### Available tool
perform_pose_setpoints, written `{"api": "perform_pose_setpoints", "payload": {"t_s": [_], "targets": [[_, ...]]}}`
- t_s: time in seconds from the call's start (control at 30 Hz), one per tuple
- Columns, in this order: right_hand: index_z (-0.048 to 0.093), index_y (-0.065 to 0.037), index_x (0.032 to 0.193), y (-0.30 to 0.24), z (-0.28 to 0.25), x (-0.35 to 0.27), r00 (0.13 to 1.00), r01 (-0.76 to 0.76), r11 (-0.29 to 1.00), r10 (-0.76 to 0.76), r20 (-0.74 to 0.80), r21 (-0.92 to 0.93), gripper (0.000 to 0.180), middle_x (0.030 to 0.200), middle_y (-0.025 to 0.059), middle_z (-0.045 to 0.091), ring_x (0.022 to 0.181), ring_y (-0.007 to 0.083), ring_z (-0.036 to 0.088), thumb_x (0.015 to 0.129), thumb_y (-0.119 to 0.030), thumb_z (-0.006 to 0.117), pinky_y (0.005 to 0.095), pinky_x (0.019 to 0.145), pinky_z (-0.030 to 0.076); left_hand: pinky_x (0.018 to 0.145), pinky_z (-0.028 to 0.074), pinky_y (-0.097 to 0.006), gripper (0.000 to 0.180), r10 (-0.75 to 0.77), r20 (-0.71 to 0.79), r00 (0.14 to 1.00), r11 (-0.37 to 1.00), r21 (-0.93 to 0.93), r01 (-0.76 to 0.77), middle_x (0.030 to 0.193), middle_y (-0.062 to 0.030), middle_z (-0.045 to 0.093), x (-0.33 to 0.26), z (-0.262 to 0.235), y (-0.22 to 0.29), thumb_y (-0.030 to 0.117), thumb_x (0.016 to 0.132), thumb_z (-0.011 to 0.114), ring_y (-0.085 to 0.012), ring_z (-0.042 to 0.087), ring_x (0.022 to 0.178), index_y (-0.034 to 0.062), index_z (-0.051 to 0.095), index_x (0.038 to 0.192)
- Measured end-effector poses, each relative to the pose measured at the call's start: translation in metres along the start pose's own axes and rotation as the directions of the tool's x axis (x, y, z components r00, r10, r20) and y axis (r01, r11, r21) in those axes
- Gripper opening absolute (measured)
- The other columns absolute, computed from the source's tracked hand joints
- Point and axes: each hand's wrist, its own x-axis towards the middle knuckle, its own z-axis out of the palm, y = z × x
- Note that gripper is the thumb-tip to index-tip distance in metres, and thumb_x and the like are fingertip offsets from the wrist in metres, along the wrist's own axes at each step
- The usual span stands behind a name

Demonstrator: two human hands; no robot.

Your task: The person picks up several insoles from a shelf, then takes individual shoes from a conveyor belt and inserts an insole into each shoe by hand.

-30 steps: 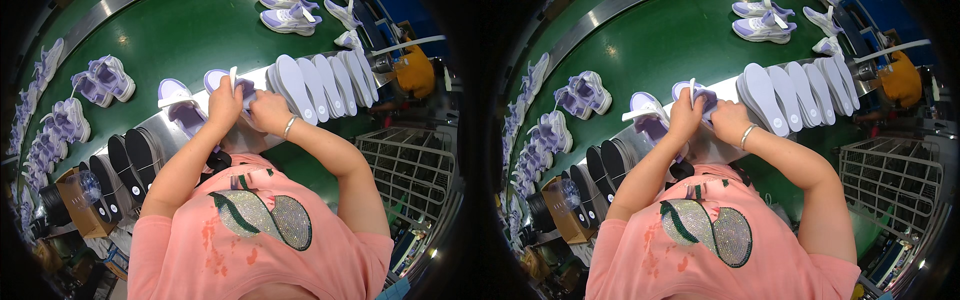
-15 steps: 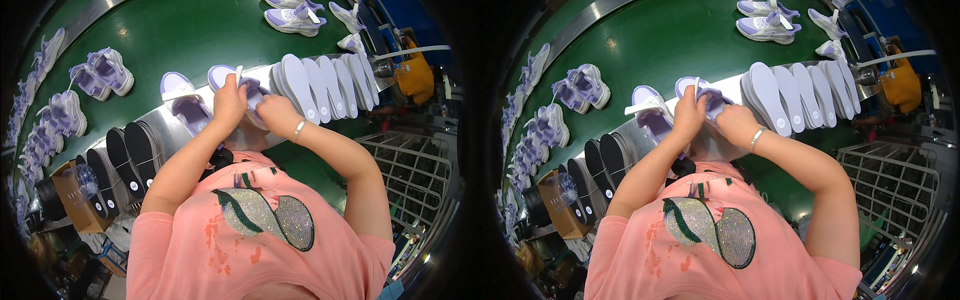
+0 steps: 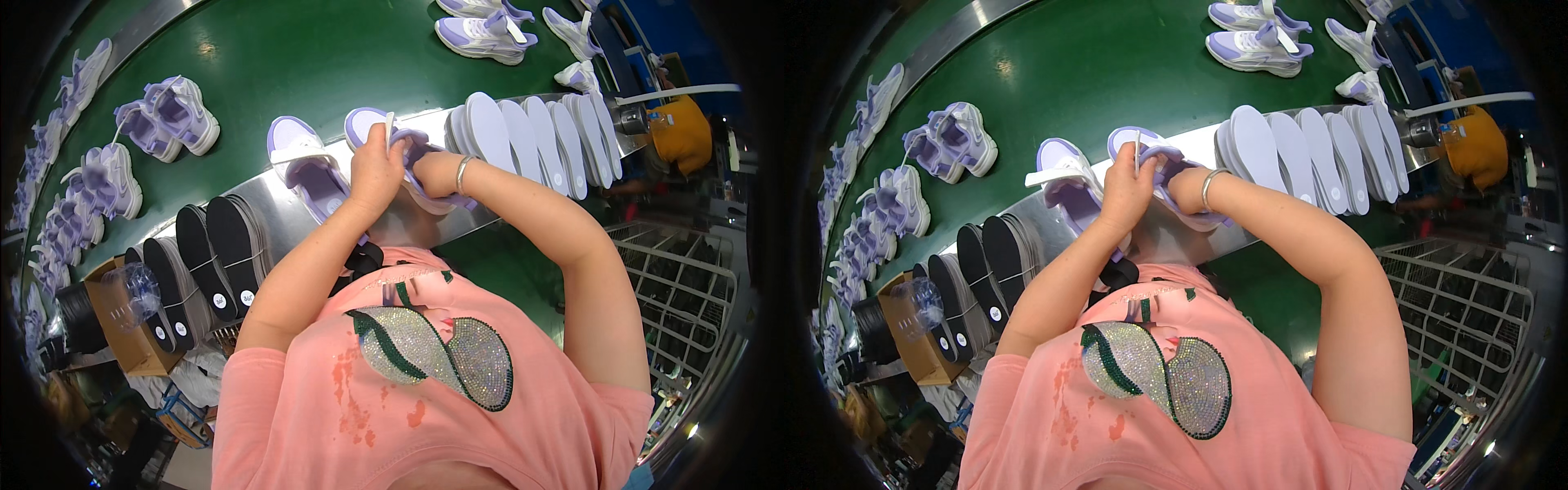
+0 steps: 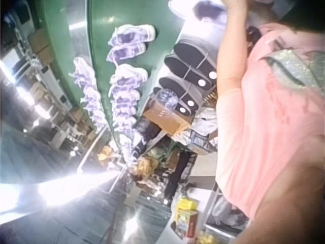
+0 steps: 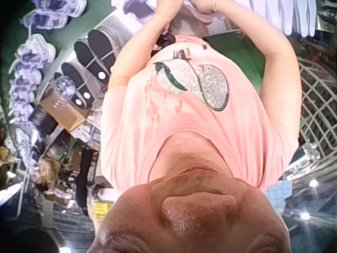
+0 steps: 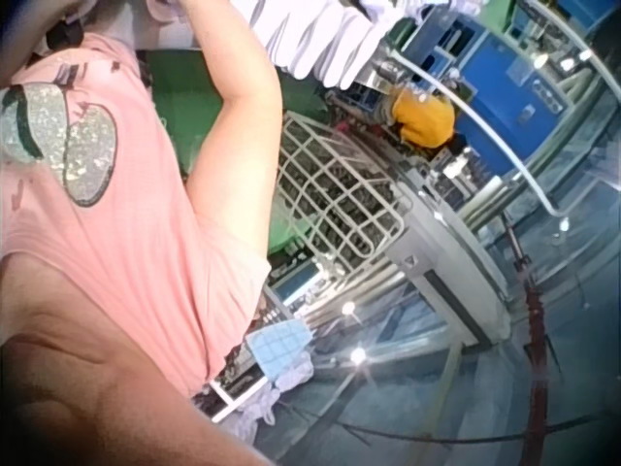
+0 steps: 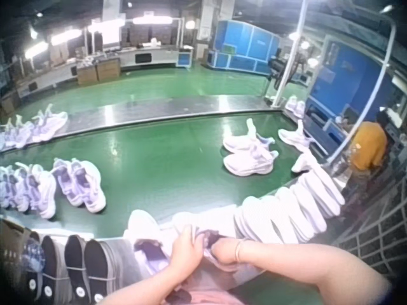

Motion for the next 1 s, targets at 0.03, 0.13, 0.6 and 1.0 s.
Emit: {"api": "perform_pose_setpoints", "payload": {"t_s": [0.03, 0.13, 0.6, 1.0], "targets": [[0.064, -0.002, 0.073, 0.000, -0.005, 0.000, 0.997, 0.021, 1.000, -0.021, 0.079, 0.004, 0.017, 0.081, 0.0174, 0.063, 0.077, 0.0304, 0.061, 0.073, -0.015, 0.052, 0.0373, 0.068, 0.048, 0.059, 0.045, -0.039, 0.019, 0.007, -0.009, 1.000, 1.000, 0.011, -0.007, 0.075, -0.0209, 0.059, 0.001, 0.002, -0.002, 0.014, 0.080, 0.057, -0.0372, 0.058, 0.069, 0.0011, 0.048, 0.091], [0.065, -0.003, 0.076, 0.000, 0.020, 0.010, 0.984, -0.051, 0.994, 0.034, -0.176, -0.093, 0.018, 0.081, 0.0157, 0.064, 0.078, 0.0293, 0.062, 0.073, -0.015, 0.052, 0.0364, 0.070, 0.048, 0.059, 0.045, -0.039, 0.020, 0.018, -0.012, 1.000, 0.999, 0.029, -0.017, 0.075, -0.0215, 0.059, 0.001, 0.006, -0.003, 0.015, 0.080, 0.057, -0.0383, 0.058, 0.069, 0.0008, 0.047, 0.090], [0.063, -0.005, 0.077, -0.003, -0.002, -0.041, 0.999, -0.037, 0.998, 0.038, 0.014, -0.047, 0.016, 0.080, 0.0140, 0.064, 0.078, 0.0269, 0.062, 0.069, -0.011, 0.052, 0.0388, 0.075, 0.040, 0.058, 0.044, -0.044, 0.020, 0.025, 0.002, 1.000, 0.997, 0.070, -0.026, 0.073, -0.0239, 0.058, 0.001, 0.009, 0.000, 0.016, 0.082, 0.053, -0.0420, 0.056, 0.070, 0.0005, 0.044, 0.091], [0.056, -0.007, 0.104, 0.022, -0.002, -0.074, 0.812, 0.248, 0.915, -0.017, -0.583, 0.319, 0.032, 0.077, 0.0093, 0.064, 0.073, 0.0240, 0.060, 0.077, -0.024, 0.057, 0.0479, 0.098, 0.023, 0.053, 0.043, -0.047, 0.019, 0.048, -0.043, 0.998, 0.994, 0.096, -0.043, 0.067, -0.0249, 0.057, -0.018, 0.003, 0.008, 0.010, 0.081, 0.050, -0.0428, 0.056, 0.063, -0.0026, 0.038, 0.089]]}}
